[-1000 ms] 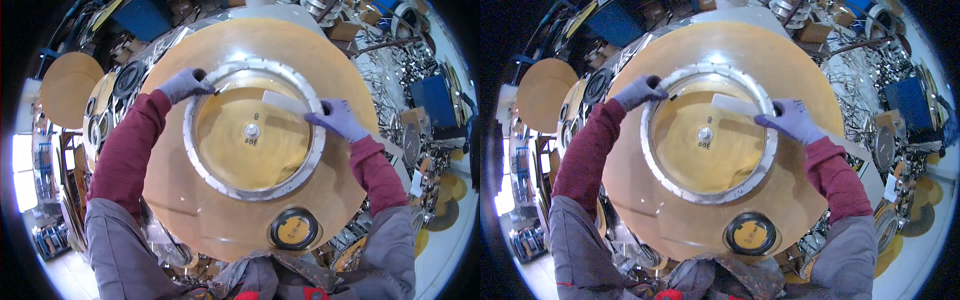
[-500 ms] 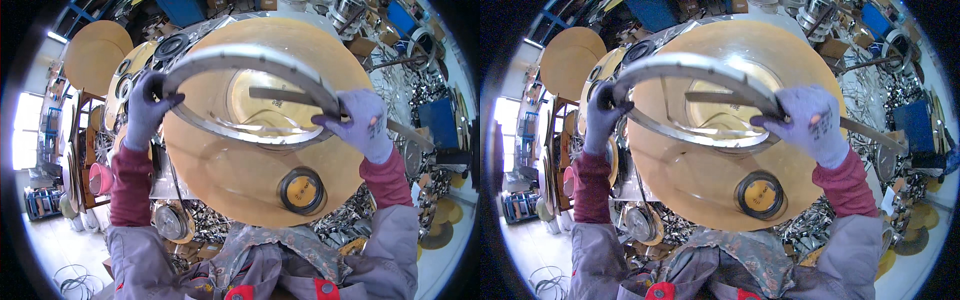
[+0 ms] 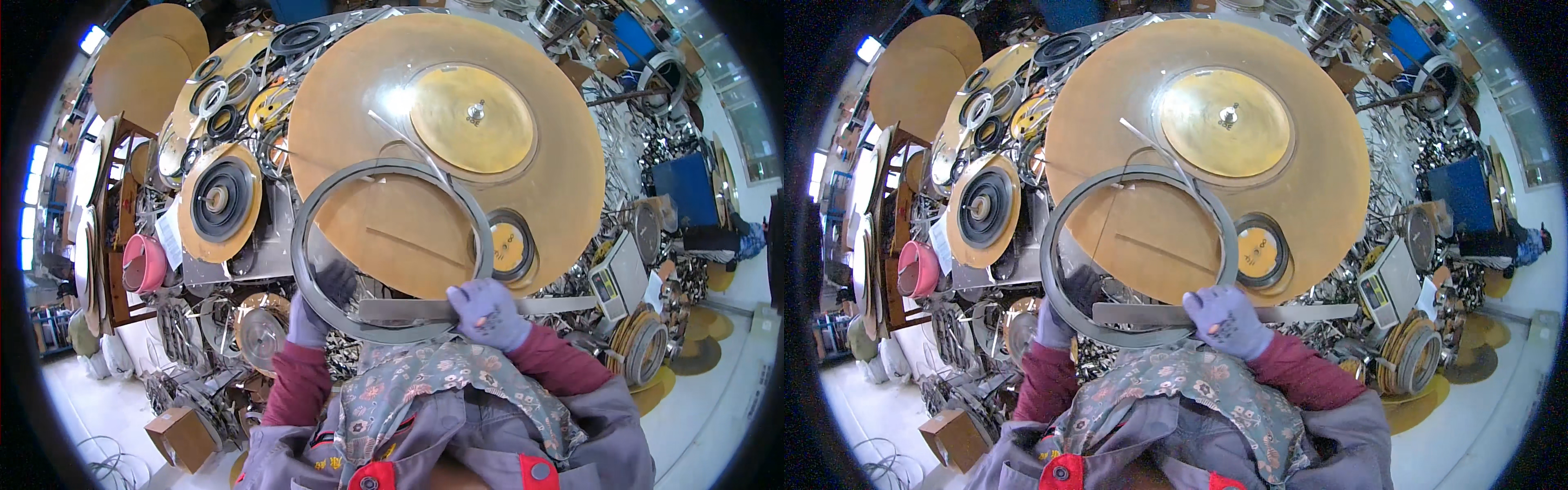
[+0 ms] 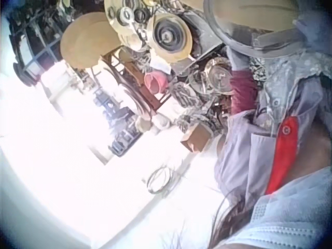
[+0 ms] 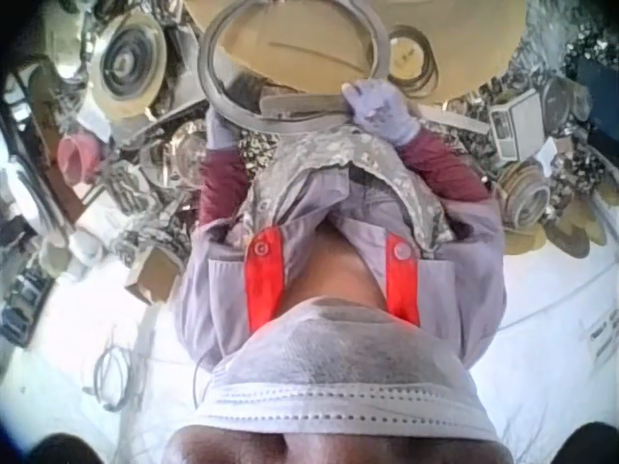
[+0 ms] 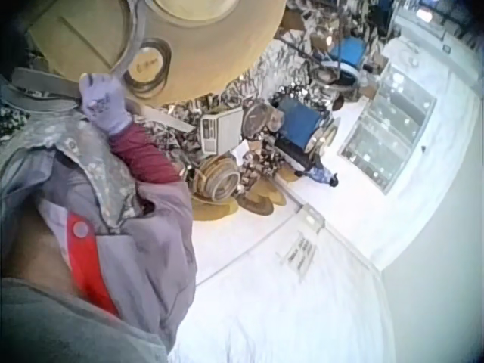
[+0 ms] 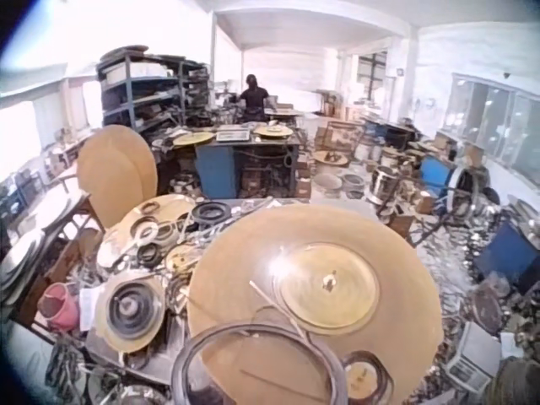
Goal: The person uses a metal rod and a flat metal bar to press and shape a metal ring on a large circular wooden board. They repeatedly adjust the ring's position and apply pressure to bend it into a specific curve. The person occasionally lifts the ring to inspect its shape before placing it back on the board to continue the shaping process.
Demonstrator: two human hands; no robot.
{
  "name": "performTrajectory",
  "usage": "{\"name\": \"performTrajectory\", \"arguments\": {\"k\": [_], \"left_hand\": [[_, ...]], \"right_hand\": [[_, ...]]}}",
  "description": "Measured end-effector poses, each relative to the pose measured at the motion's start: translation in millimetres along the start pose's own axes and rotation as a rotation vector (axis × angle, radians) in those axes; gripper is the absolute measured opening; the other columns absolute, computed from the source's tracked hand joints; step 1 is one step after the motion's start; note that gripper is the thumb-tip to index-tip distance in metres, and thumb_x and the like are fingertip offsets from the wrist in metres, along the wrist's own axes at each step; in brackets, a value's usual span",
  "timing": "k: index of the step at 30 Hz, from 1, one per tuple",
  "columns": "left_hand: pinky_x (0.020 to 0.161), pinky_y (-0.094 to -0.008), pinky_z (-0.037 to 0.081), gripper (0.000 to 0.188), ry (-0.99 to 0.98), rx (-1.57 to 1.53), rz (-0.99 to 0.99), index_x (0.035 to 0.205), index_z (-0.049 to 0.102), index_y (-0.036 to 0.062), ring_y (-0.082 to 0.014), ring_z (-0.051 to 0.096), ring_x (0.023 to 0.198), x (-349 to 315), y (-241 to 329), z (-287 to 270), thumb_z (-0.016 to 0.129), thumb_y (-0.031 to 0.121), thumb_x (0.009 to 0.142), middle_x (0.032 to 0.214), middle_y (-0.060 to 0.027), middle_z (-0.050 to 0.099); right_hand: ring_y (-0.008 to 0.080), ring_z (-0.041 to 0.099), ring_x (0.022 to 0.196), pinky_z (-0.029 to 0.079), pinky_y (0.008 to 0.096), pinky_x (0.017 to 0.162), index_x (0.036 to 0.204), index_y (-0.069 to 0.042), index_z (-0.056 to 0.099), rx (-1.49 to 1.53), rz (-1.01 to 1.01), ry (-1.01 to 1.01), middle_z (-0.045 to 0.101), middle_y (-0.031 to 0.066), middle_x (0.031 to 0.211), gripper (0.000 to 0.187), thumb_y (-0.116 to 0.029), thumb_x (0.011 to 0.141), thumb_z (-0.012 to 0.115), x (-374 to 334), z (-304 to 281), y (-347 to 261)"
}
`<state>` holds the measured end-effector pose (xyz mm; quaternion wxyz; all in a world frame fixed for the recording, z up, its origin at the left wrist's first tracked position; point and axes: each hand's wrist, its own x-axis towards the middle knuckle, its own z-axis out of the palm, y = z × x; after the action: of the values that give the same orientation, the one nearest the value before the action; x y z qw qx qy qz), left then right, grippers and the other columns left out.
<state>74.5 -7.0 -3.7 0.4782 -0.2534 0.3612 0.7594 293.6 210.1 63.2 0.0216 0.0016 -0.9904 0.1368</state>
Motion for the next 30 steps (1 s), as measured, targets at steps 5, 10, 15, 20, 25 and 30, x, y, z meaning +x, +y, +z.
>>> {"name": "performTrajectory", "arguments": {"k": [5,10,15,20,25,30], "left_hand": [[0.068,-0.0261,0.054,0.051,-0.207,-0.333,0.281,0.114,0.054,-0.0014,-0.0176,0.060,0.076,3.2,-17.4,-24.1,0.044,0.043,0.093,0.091,-0.0080,0.062],[0.060,-0.0214,0.050,0.038,-0.169,-0.166,0.337,0.111,0.053,-0.0017,-0.0153,0.057,0.079,-2.8,0.5,-17.5,0.051,0.031,0.093,0.093,-0.0083,0.059],[0.059,-0.0207,0.048,0.028,-0.084,0.081,0.371,0.117,0.050,-0.0025,-0.0133,0.054,0.075,-3.2,5.2,1.9,0.054,0.009,0.091,0.098,-0.0100,0.058],[0.073,-0.0253,0.054,0.032,0.038,0.109,0.409,0.119,0.048,-0.0038,-0.0219,0.058,0.093,-8.9,0.0,6.1,0.055,0.005,0.089,0.110,-0.0148,0.056],[0.094,-0.0377,0.048,0.038,-0.033,0.141,0.409,0.126,0.040,-0.0050,-0.0309,0.054,0.111,-14.0,-1.5,21.5,0.049,0.008,0.092,0.122,-0.0213,0.051],[0.095,-0.0414,0.047,0.038,-0.132,0.086,0.413,0.127,0.039,-0.0046,-0.0325,0.052,0.113,-17.7,3.9,32.2,0.049,0.009,0.093,0.123,-0.0217,0.050]], "right_hand": [[0.0292,0.060,0.077,0.047,0.0376,0.065,0.099,-0.002,0.053,0.127,0.148,-0.111,0.058,0.0128,0.083,0.045,-0.032,0.070,0.069,-0.3,22.0,-5.7],[0.0318,0.062,0.078,0.048,0.0401,0.070,0.094,-0.004,0.055,0.198,0.725,0.171,0.062,0.0167,0.080,0.046,-0.042,0.072,0.070,17.6,-15.1,96.5],[0.0349,0.060,0.085,0.047,0.0417,0.075,0.094,-0.003,0.055,-0.067,0.899,0.262,0.061,0.0182,0.087,0.049,-0.047,0.076,0.067,13.5,34.4,257.3],[0.0315,0.054,0.101,0.043,0.0417,0.085,0.100,-0.002,0.054,-0.366,0.715,0.275,0.055,0.0174,0.105,0.058,-0.053,0.075,0.065,83.8,12.8,192.3],[0.0303,0.057,0.091,0.045,0.0424,0.076,0.099,-0.002,0.057,-0.294,0.427,0.089,0.058,0.0161,0.097,0.044,-0.038,0.076,0.068,102.1,46.9,115.6],[0.0186,0.059,0.070,0.048,0.0325,0.058,0.099,0.001,0.056,1.050,0.805,0.293,0.059,0.0081,0.081,0.025,-0.018,0.083,0.061,71.0,-29.2,111.9]]}}
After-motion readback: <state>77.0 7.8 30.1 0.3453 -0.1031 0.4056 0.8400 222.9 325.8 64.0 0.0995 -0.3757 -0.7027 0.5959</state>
